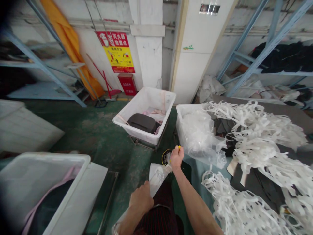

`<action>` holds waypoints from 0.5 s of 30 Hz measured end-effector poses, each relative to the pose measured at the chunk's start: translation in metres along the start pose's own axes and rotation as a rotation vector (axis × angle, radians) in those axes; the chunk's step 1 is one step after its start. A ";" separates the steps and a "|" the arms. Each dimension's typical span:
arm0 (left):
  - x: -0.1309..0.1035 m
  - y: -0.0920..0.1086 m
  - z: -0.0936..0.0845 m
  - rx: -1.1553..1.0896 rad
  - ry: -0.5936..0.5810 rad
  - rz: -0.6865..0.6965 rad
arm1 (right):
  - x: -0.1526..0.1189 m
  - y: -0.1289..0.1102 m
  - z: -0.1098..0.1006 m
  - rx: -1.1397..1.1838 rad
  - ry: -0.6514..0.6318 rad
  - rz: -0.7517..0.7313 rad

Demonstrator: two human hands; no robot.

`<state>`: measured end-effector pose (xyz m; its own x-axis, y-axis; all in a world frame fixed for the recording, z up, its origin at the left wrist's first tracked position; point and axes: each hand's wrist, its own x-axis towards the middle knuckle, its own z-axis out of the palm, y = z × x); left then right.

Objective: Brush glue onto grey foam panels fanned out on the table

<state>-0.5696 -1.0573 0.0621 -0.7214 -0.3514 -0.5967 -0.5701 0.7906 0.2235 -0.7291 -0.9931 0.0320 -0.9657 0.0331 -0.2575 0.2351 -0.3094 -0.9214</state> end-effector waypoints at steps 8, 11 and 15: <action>0.000 0.007 0.001 0.006 -0.020 0.047 | -0.006 0.019 0.010 0.022 -0.049 0.067; -0.001 0.006 -0.002 0.021 -0.029 0.011 | -0.004 0.020 0.010 0.031 -0.073 0.020; -0.003 0.004 -0.005 0.046 0.002 0.042 | 0.000 0.016 0.003 -0.104 -0.095 0.001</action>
<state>-0.5718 -1.0558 0.0687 -0.7452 -0.3184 -0.5859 -0.5205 0.8270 0.2126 -0.7253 -1.0004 0.0183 -0.9704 -0.0584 -0.2343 0.2413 -0.2089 -0.9477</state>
